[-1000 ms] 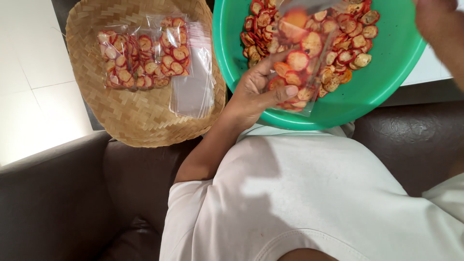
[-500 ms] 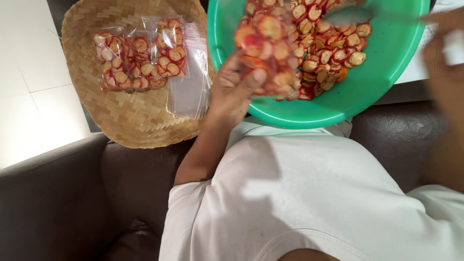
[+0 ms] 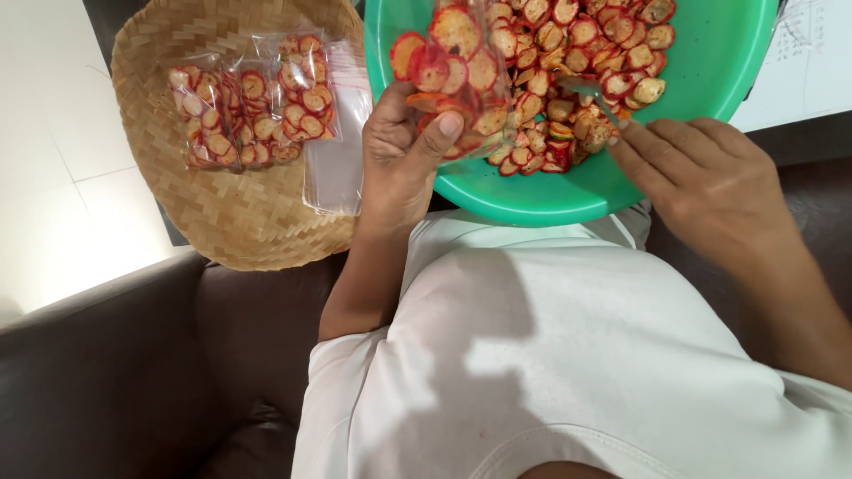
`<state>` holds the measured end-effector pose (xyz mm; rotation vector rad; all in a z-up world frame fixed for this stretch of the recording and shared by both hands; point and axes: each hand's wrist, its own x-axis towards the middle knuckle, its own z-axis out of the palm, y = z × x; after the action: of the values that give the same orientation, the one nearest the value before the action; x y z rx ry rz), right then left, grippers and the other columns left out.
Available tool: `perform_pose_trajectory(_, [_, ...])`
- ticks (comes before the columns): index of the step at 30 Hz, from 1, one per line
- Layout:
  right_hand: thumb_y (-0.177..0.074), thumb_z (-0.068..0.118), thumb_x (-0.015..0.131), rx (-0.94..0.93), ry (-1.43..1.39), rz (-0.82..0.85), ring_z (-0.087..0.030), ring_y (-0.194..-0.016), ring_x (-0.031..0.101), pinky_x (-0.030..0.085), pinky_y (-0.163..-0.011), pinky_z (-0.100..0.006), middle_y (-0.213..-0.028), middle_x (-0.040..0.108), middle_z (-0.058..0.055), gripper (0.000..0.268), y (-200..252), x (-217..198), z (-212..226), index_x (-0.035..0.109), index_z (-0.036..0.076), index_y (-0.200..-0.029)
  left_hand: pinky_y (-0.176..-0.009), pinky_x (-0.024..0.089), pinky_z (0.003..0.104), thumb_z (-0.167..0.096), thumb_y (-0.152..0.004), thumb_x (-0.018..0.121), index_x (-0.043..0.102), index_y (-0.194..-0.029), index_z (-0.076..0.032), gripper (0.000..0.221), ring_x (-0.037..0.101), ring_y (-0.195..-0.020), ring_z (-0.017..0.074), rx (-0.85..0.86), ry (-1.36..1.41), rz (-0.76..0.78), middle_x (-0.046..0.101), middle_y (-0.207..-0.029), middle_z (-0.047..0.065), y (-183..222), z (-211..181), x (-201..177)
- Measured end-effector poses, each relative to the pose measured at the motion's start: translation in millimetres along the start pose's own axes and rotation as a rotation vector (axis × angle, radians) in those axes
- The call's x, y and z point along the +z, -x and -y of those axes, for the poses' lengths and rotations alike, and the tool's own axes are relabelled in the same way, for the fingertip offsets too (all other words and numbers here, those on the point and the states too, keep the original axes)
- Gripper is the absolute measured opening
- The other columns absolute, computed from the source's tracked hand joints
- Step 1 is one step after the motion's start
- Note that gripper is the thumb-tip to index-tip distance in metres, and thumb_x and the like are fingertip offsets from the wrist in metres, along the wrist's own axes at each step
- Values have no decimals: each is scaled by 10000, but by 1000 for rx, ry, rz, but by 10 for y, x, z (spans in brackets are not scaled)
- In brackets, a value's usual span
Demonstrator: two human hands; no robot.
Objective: The person is using a spoon to fill small plastic bags with sliced snacks from a large green bowl.
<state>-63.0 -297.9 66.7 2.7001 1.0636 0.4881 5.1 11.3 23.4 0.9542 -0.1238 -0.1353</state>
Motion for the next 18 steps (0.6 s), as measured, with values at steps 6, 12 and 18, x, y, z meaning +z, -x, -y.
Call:
perform_pose_trajectory(6, [-1007, 517, 649, 14, -215, 1, -204, -1134, 735, 535, -1021, -335, -1306, 778, 0, 409, 12, 76, -22, 777, 180, -1202, -1075, 574, 378, -149, -992, 802, 666, -1244, -103, 290, 669, -1190, 189, -4, -24, 12, 714, -1234, 40, 32, -80, 73])
perform_pose_trajectory(12, [-991, 515, 598, 89, -379, 29, -263, -1231, 716, 495, -1028, -381, -1404, 737, -60, 547, -4, 58, -110, 698, 165, -1400, -973, 662, 435, -176, -979, 823, 661, -1311, -103, 376, 721, -1143, 226, -51, -39, 60, 732, -1261, 71, 15, -90, 253])
perform_pose_trajectory(18, [-1059, 211, 679, 362, -895, -255, -382, -1182, 678, 534, -1020, -451, -1379, 675, -267, 486, -427, -246, -195, 613, -108, -1419, -987, 589, 282, -280, -970, 794, 702, -1234, -149, 309, 683, -1121, 102, -52, -279, 232, 735, -1188, -28, -59, 90, 438])
